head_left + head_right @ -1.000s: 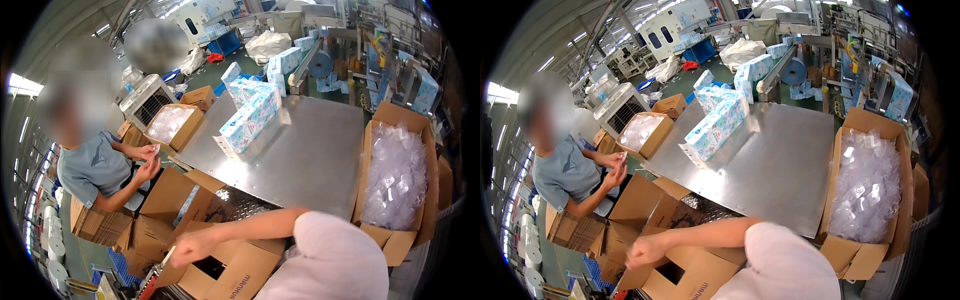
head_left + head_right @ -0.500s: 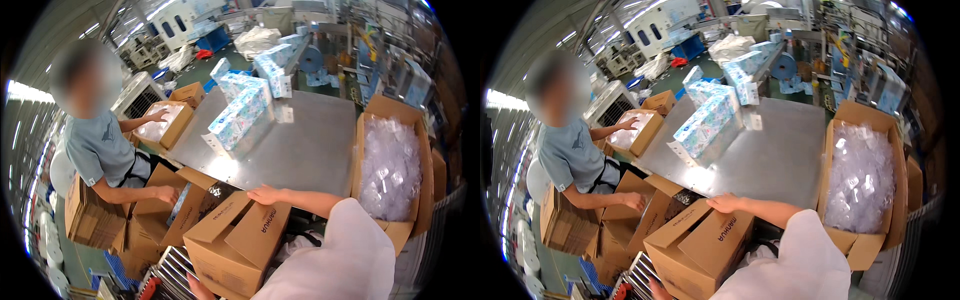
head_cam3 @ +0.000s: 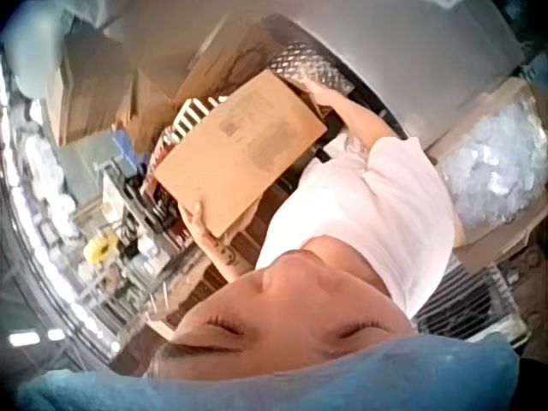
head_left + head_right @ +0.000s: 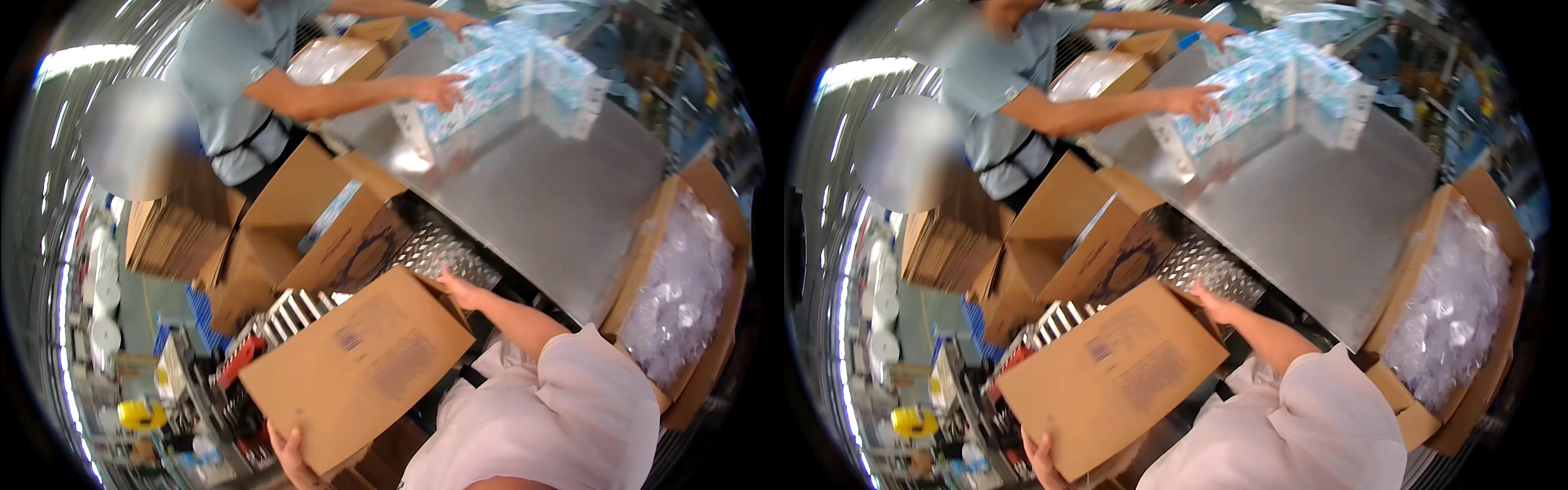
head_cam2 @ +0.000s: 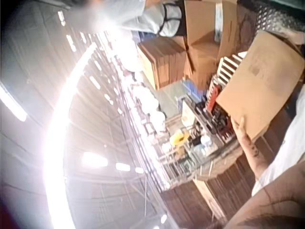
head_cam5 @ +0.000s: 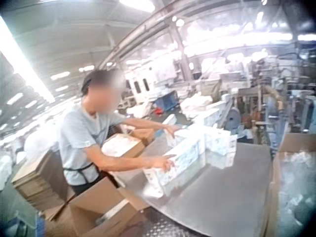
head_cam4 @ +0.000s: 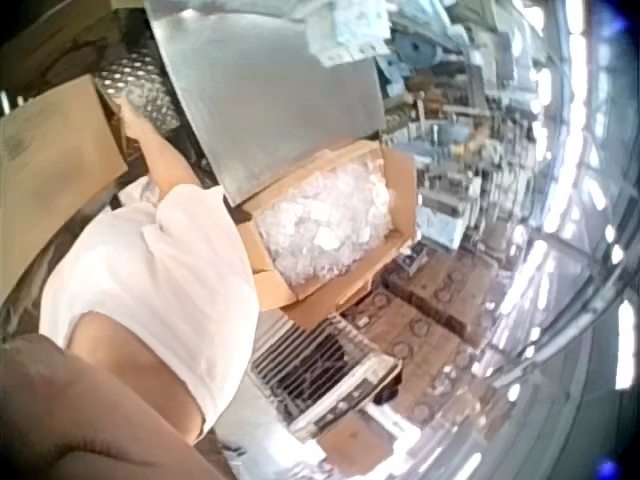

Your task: The person packs packages of tissue paper into cardboard boxes on a metal table. They place bubble wrap inside the boxes, arrange the tissue packs, and close the flaps. Another person assists by handing over boxes and items.

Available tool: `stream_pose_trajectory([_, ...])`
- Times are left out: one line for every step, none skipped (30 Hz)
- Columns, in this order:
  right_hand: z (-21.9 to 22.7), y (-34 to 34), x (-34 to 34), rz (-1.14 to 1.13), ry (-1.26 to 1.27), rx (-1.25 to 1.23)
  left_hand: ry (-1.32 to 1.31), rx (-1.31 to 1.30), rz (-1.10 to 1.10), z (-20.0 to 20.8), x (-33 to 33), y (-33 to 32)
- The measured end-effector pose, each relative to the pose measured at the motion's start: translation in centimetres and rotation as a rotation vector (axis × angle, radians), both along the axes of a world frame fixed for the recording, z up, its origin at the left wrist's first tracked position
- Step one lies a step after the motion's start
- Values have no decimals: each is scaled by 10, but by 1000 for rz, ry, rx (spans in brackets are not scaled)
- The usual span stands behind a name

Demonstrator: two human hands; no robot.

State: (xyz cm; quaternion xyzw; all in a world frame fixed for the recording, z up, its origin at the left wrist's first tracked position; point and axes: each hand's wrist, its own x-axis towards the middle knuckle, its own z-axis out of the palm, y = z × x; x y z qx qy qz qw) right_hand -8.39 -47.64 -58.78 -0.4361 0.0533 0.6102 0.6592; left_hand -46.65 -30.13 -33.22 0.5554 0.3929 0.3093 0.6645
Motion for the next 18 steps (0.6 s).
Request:
stream_pose_trajectory([-18, -5, -9, 61, -139, -99, 127, 94, -45, 11, 15, -17])
stream_pose_trajectory([-38, -11, -14, 113, -281, -188, 212, 182, -158, 10, 24, -29])
stream_pose_trajectory([-63, -18, -6, 473, -684, -379, 434, 187, -259, 9, 38, -43])
stream_pose_trajectory([-78, -16, 6, 848, -1099, -554, 504, 491, -466, -15, 43, -57])
stream_pose_trajectory([-73, -7, 14, 771, -1125, -502, 575, 581, -667, -44, 45, -72])
stream_pose_trajectory([-53, 4, 21, 697, -1153, -455, 785, 700, -828, -52, 62, -99])
stream_pose_trajectory([-1, 19, 17, 411, -1101, -322, 790, 695, -945, -75, 65, -120])
stream_pose_trajectory([46, 30, 4, 319, -1105, -123, 787, 702, -1078, -93, 67, -129])
stream_pose_trajectory([88, 36, -9, 208, -1093, 72, 750, 625, -1095, -88, 67, -128])
stream_pose_trajectory([120, 31, -28, 353, -1233, 83, 711, 559, -1114, -78, 70, -122])
stream_pose_trajectory([143, 27, -45, 540, -1422, 8, 664, 498, -1134, -72, 72, -115])
stream_pose_trajectory([143, 30, -54, 635, -1479, -84, 567, 769, -978, -67, 76, -95])
stream_pose_trajectory([144, 28, -50, 712, -1373, -149, 802, 998, -752, -56, 76, -79])
stream_pose_trajectory([148, 29, -45, 798, -1267, -206, 1325, 1154, -377, -55, 83, -73])
stream_pose_trajectory([143, 26, -34, 793, -1208, -194, 1347, 978, -144, -83, 76, -55])
stream_pose_trajectory([108, 12, -16, 504, -1240, 42, 991, 582, -96, -101, 65, -34])
stream_pose_trajectory([93, 4, 19, 479, -1081, 192, 894, 563, -43, -112, 57, -29])
stream_pose_trajectory([73, -3, 43, 419, -704, 220, 788, 548, -3, -120, 52, -21])
